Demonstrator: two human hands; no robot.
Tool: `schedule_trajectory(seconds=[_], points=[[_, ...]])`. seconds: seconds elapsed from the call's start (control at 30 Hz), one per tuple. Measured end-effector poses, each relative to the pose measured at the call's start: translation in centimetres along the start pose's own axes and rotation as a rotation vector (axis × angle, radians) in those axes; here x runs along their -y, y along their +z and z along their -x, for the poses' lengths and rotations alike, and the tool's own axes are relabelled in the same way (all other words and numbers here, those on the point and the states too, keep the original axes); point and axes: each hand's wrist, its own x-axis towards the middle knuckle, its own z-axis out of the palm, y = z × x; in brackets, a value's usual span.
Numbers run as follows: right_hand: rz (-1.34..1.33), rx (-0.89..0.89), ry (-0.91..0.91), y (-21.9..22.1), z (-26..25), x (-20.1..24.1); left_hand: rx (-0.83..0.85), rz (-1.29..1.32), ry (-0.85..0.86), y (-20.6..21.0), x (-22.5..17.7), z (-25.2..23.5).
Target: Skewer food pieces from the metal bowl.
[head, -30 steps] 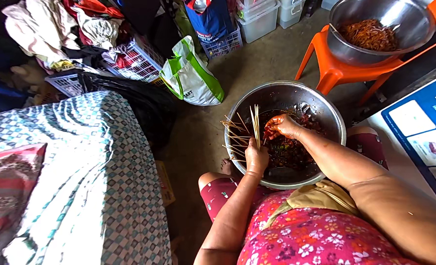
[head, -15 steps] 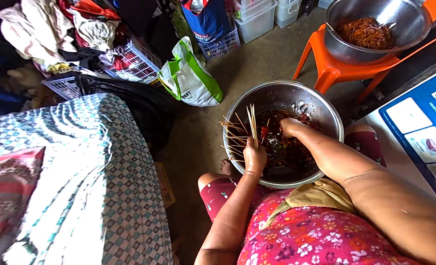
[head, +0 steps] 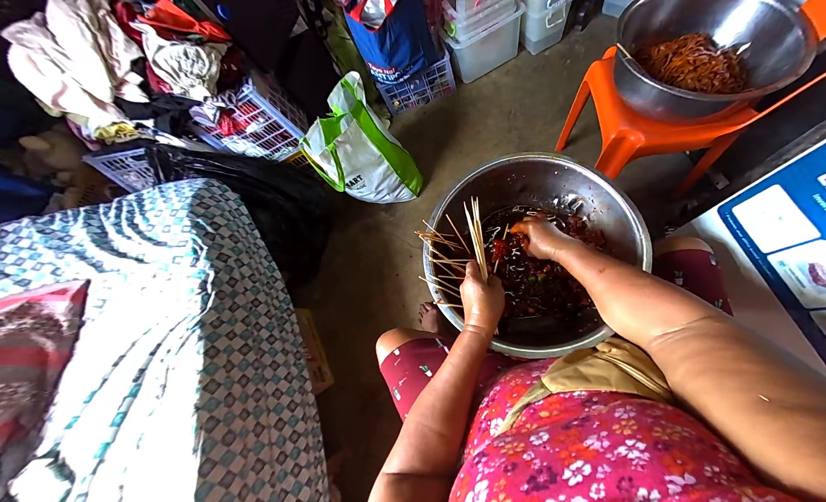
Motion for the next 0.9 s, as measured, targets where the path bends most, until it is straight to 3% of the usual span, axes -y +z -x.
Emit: schedule_trajectory(seconds=[0.07, 0.2, 0.27, 0.37, 0.47, 0.53, 0.77, 0.9], points=[[0.083, 0.008, -0.051, 1.4, 0.0, 0.5, -0.005, 0.000, -0.002, 0.0, 0.1, 0.0], [0.068, 0.047, 0.069, 1.3, -0.2, 0.2, -0.006, 0.004, -0.001, 0.0, 0.2, 0.0], [-0.098, -0.009, 0.145, 0.7, -0.4, -0.7, -0.001, 0.013, 0.006, 0.0, 0.2, -0.1], [-0.615, -0.178, 0.235, -1.3, 0.1, -0.1, 0.019, 0.040, 0.033, 0.1, 0.1, 0.0], [-1.177, -0.196, 0.386, -3.2, 0.9, 1.7, 0.029, 0.057, 0.056, 0.1, 0.2, 0.1], [-1.390, -0.185, 0.442, -3.6, 0.9, 2.1, 0.032, 0.057, 0.067, 0.2, 0.3, 0.0], [-1.633, -0.150, 0.510, -4.0, 0.8, 2.4, 0.049, 0.076, 0.068, 0.2, 0.4, 0.1], [-1.661, -0.133, 0.432, -4.1, 0.9, 2.0, 0.046, 0.076, 0.076, 0.2, 0.4, 0.1]])
